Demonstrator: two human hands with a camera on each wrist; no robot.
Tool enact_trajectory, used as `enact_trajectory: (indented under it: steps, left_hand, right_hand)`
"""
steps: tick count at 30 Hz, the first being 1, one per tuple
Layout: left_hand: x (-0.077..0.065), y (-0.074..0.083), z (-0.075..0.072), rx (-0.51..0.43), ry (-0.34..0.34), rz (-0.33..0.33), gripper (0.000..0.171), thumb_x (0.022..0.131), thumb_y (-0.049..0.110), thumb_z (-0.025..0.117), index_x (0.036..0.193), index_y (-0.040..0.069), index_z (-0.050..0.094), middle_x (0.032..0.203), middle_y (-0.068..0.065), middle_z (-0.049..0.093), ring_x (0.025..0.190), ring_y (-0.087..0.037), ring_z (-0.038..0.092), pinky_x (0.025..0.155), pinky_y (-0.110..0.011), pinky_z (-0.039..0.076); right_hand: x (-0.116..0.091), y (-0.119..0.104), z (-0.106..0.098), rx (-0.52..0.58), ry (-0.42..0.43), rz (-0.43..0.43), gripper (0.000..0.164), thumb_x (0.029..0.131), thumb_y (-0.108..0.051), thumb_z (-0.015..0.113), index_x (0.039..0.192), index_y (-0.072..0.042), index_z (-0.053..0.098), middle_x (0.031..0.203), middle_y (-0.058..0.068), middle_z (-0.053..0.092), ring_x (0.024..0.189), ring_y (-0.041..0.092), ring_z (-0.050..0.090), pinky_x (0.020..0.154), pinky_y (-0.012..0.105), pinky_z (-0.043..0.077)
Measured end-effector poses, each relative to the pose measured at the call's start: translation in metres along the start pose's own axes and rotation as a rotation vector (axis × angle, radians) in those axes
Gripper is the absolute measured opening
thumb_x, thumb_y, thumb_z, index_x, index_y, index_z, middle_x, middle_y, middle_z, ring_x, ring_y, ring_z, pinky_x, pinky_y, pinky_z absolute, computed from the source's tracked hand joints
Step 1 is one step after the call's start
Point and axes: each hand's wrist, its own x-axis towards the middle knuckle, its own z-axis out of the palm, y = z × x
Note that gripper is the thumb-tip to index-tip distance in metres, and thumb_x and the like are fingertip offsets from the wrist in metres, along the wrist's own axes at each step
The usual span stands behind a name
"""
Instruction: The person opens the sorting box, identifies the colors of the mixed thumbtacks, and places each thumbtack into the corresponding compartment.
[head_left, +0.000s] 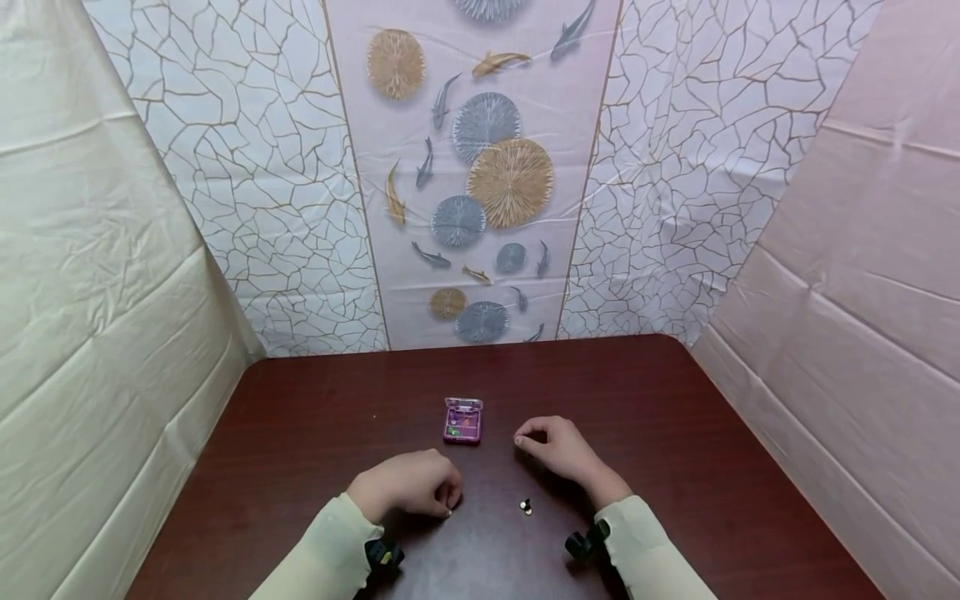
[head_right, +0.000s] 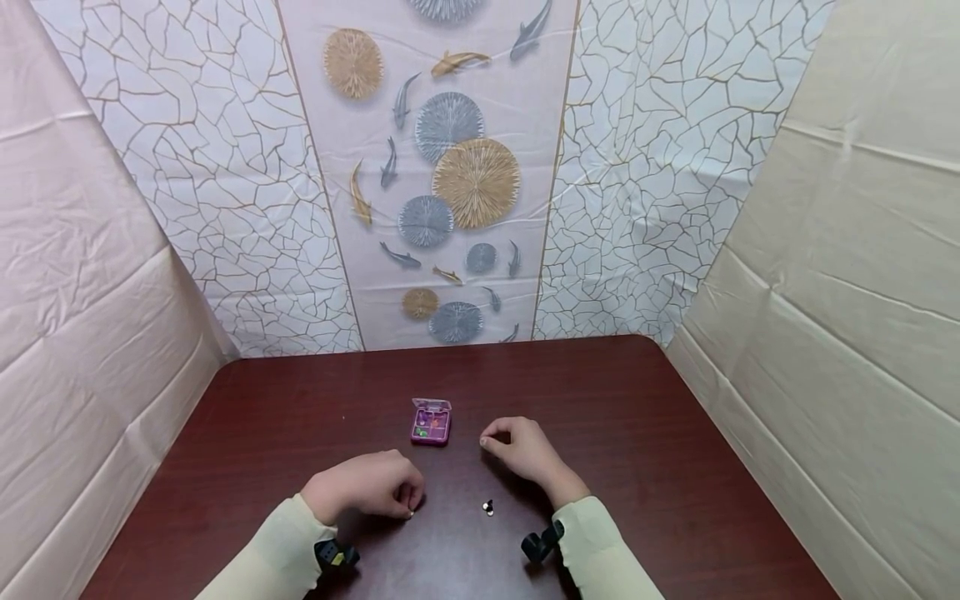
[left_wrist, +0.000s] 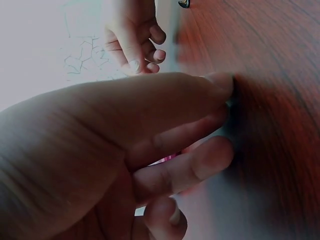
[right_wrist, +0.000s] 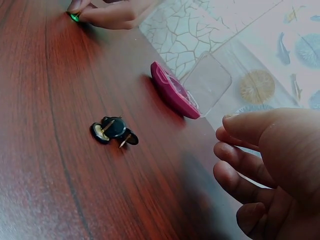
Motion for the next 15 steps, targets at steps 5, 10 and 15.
enact_trajectory:
  steps: [5, 10, 15]
  left_hand:
    - [0.001, -0.0011, 0.0013, 0.004, 0.001, -0.001, 0.018, 0.077, 0.018, 0.076, 0.07, 0.03, 0.064, 0.061, 0.019, 0.057, 0.054, 0.004, 0.049, 0.05, -0.017, 0.044]
    - [0.0007, -0.0029, -0.0003, 0.016, 0.008, -0.013, 0.018, 0.08, 0.018, 0.073, 0.071, 0.03, 0.064, 0.062, 0.018, 0.057, 0.055, 0.002, 0.048, 0.05, -0.018, 0.044]
    - [0.0009, -0.009, -0.0037, 0.06, 0.055, -0.027, 0.017, 0.083, 0.018, 0.071, 0.073, 0.031, 0.065, 0.065, 0.019, 0.058, 0.057, 0.002, 0.049, 0.052, -0.019, 0.045]
  right_hand:
    - [-0.0003, 0.0003, 0.0004, 0.002, -0.001, 0.002, 0.012, 0.09, -0.031, 0.07, 0.095, -0.023, 0.077, 0.092, -0.013, 0.07, 0.086, 0.01, 0.059, 0.083, 0.042, 0.052]
    - [0.0001, 0.0014, 0.0011, -0.002, -0.004, -0.005, 0.011, 0.091, -0.031, 0.07, 0.094, -0.023, 0.077, 0.092, -0.013, 0.07, 0.088, 0.008, 0.06, 0.085, 0.043, 0.052]
    - [0.001, 0.0017, 0.0009, 0.0, 0.002, -0.003, 0.011, 0.09, -0.031, 0.07, 0.094, -0.023, 0.077, 0.092, -0.013, 0.07, 0.088, 0.009, 0.06, 0.085, 0.044, 0.052]
